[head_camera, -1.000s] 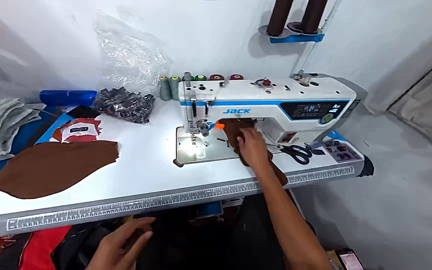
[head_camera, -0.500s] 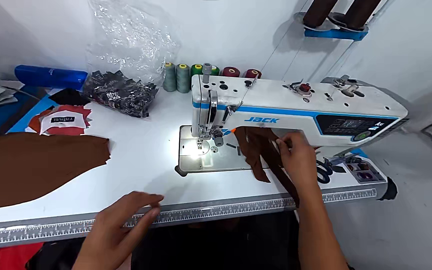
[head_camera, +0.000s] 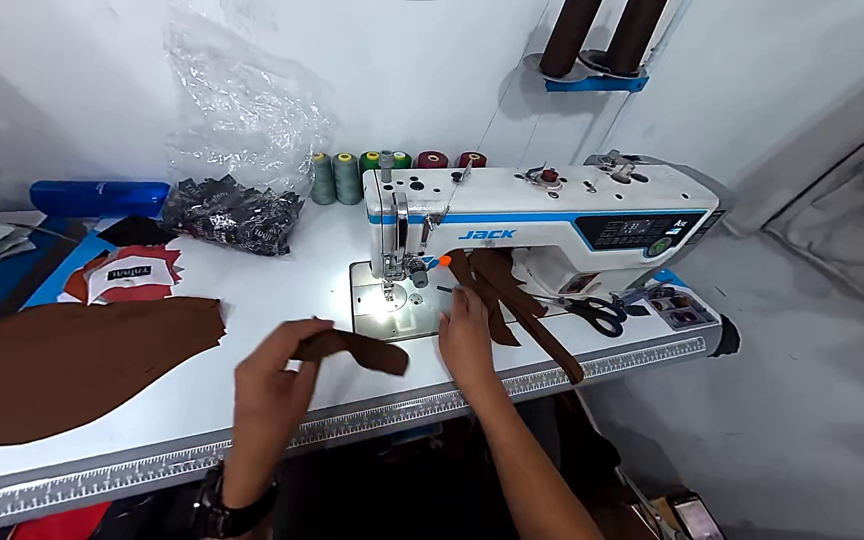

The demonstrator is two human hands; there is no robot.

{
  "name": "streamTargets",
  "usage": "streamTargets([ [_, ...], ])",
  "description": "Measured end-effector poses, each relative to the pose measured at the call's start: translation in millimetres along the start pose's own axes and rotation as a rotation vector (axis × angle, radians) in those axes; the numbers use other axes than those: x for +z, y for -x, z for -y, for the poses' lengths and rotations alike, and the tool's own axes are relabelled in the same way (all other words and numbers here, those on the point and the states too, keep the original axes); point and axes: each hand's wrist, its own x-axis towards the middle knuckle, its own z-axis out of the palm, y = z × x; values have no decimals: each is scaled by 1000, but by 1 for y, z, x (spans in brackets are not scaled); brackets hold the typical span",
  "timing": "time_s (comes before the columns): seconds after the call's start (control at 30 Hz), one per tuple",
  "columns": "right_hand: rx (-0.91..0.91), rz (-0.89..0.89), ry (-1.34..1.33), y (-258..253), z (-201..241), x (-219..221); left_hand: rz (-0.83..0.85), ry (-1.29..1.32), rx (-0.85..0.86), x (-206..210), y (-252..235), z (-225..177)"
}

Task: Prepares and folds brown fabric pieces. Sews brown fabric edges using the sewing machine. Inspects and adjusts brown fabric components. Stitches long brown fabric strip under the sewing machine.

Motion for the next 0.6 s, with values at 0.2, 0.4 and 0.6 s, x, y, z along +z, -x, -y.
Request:
streamTargets([
  [0.2, -96, 175, 214, -19, -5, 15, 169, -456, -189, -23, -5, 57],
  [0.4, -405, 286, 84, 42, -23, -17, 587, 374, -405, 8, 83, -43],
  [0.6, -431, 250, -144, 101, -12, -33, 289, 1794, -1406, 162, 143, -35],
])
